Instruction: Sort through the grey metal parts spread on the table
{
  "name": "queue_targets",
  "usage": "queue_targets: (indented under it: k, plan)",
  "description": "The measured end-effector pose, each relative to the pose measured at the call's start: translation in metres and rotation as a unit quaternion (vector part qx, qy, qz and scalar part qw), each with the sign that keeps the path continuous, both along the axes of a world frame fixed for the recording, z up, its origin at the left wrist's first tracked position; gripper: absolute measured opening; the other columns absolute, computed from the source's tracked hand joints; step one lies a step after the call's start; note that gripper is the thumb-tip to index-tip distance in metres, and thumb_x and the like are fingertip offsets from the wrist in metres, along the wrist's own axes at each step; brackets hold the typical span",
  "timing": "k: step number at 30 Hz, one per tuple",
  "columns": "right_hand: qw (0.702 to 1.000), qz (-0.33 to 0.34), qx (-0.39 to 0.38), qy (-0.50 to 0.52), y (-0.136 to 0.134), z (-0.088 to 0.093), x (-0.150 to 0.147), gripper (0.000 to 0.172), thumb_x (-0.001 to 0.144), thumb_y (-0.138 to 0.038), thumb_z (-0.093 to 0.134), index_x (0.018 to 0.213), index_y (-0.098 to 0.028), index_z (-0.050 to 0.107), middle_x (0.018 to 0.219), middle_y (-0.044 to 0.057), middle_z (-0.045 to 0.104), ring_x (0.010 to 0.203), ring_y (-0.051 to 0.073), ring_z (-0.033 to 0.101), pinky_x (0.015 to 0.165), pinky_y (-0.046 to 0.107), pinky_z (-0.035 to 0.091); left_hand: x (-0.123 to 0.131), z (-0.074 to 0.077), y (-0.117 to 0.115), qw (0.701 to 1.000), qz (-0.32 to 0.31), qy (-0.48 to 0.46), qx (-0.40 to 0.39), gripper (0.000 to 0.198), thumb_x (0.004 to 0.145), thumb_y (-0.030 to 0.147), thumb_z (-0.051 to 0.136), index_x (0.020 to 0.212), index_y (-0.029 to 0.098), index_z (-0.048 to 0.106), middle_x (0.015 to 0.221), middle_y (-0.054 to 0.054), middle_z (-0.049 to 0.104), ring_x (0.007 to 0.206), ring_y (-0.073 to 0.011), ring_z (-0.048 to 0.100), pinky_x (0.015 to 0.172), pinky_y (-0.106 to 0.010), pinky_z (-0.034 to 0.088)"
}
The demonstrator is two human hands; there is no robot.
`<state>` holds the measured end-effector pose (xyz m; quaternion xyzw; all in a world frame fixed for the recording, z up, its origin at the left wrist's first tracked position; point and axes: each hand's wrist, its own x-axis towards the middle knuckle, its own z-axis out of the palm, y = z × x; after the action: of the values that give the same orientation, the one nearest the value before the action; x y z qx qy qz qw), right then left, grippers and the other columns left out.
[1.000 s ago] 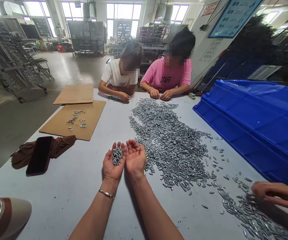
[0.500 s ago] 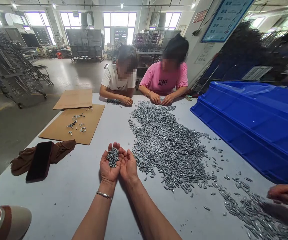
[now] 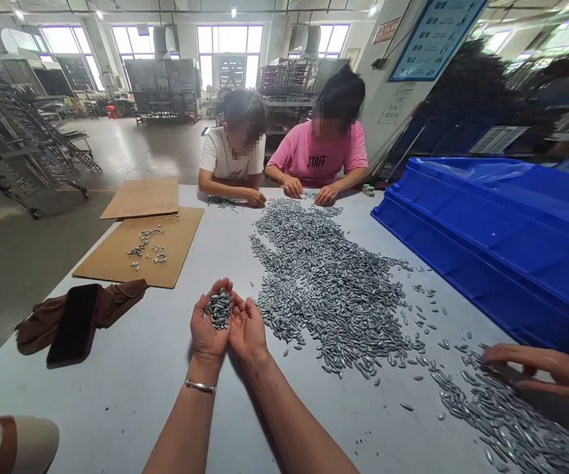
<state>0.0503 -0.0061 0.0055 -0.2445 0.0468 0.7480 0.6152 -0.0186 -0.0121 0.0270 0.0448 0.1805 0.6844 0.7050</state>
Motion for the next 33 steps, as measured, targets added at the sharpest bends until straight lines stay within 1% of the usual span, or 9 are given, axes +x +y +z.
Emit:
queue_targets:
  k: [3, 5, 8, 13, 16, 20, 23, 27, 33]
  plan:
    - [1.000, 0.010, 0.016, -0.016, 0.000, -0.002, 0.000, 0.031, 0.096, -0.031, 0.042, 0.095, -0.014, 0.068, 0.093, 0.006, 0.075, 0.091, 0.013, 0.070, 0.098, 0.029, 0.051, 0.002, 0.000, 0.001, 0.999, 0.015, 0.039, 0.003, 0.036, 0.088, 0.033, 0.053, 0.108, 0.010, 0.071, 0.120, -0.014, 0.068, 0.119, -0.0225, 0.059, 0.102, -0.035, 0.045]
    - [1.000, 0.005, 0.009, -0.019, 0.001, -0.005, -0.001, 0.031, 0.095, -0.031, 0.043, 0.094, -0.015, 0.069, 0.095, 0.005, 0.075, 0.092, 0.014, 0.070, 0.099, 0.031, 0.050, 0.004, -0.001, 0.002, 0.998, 0.023, 0.053, -0.001, 0.036, 0.088, 0.035, 0.053, 0.107, 0.011, 0.071, 0.118, -0.014, 0.069, 0.116, -0.0222, 0.060, 0.101, -0.035, 0.046]
    - [1.000, 0.001, -0.003, -0.018, 0.001, -0.008, -0.001, 0.029, 0.093, -0.030, 0.045, 0.091, -0.016, 0.070, 0.096, 0.006, 0.075, 0.094, 0.015, 0.070, 0.100, 0.033, 0.050, 0.004, -0.002, 0.003, 0.998, 0.032, 0.060, -0.004, 0.036, 0.089, 0.038, 0.053, 0.106, 0.012, 0.072, 0.117, -0.014, 0.069, 0.117, -0.0223, 0.060, 0.100, -0.035, 0.046]
    - [1.000, 0.005, 0.021, 0.002, 0.000, -0.005, -0.001, 0.029, 0.092, -0.030, 0.046, 0.092, -0.016, 0.071, 0.098, 0.005, 0.075, 0.099, 0.016, 0.069, 0.103, 0.035, 0.048, 0.001, 0.000, 0.004, 0.996, 0.066, 0.065, -0.013, 0.038, 0.091, 0.041, 0.049, 0.103, 0.013, 0.072, 0.117, -0.013, 0.069, 0.121, -0.0225, 0.058, 0.102, -0.036, 0.045]
    - [1.000, 0.006, 0.009, 0.014, -0.001, 0.001, -0.002, 0.032, 0.093, -0.030, 0.043, 0.091, -0.015, 0.071, 0.096, 0.006, 0.076, 0.098, 0.016, 0.069, 0.103, 0.034, 0.048, -0.001, -0.001, 0.005, 0.994, 0.082, 0.078, -0.008, 0.042, 0.092, 0.045, 0.046, 0.102, 0.015, 0.073, 0.119, -0.013, 0.069, 0.124, -0.0233, 0.056, 0.103, -0.037, 0.044]
    - [0.999, 0.014, -0.014, 0.031, -0.001, 0.005, -0.002, 0.034, 0.093, -0.030, 0.042, 0.091, -0.014, 0.071, 0.095, 0.006, 0.075, 0.094, 0.015, 0.069, 0.102, 0.033, 0.048, 0.001, -0.002, 0.005, 0.989, 0.102, 0.106, 0.002, 0.051, 0.090, 0.055, 0.045, 0.104, 0.014, 0.073, 0.123, -0.014, 0.067, 0.126, -0.0256, 0.054, 0.103, -0.039, 0.044]
    - [0.999, 0.019, -0.009, 0.039, 0.000, 0.004, -0.003, 0.033, 0.093, -0.029, 0.043, 0.092, -0.013, 0.071, 0.095, 0.007, 0.075, 0.093, 0.016, 0.069, 0.101, 0.035, 0.049, 0.004, -0.002, 0.004, 0.983, 0.118, 0.138, 0.018, 0.056, 0.090, 0.059, 0.044, 0.105, 0.014, 0.072, 0.123, -0.015, 0.067, 0.125, -0.0266, 0.055, 0.102, -0.040, 0.045]
    - [0.999, 0.022, 0.007, 0.037, 0.000, 0.002, -0.005, 0.032, 0.092, -0.029, 0.044, 0.094, -0.013, 0.071, 0.096, 0.007, 0.075, 0.093, 0.017, 0.069, 0.101, 0.037, 0.049, 0.008, -0.002, 0.002, 0.976, 0.120, 0.178, 0.036, 0.057, 0.090, 0.061, 0.043, 0.108, 0.015, 0.072, 0.124, -0.015, 0.066, 0.124, -0.0260, 0.055, 0.100, -0.038, 0.045]
    - [0.999, 0.027, 0.015, 0.039, 0.001, 0.000, -0.005, 0.032, 0.092, -0.029, 0.043, 0.094, -0.014, 0.071, 0.095, 0.006, 0.076, 0.090, 0.016, 0.070, 0.100, 0.034, 0.049, 0.010, -0.001, 0.003, 0.965, 0.127, 0.224, 0.051, 0.060, 0.088, 0.064, 0.042, 0.104, 0.015, 0.073, 0.124, -0.016, 0.066, 0.125, -0.0269, 0.055, 0.105, -0.040, 0.041]
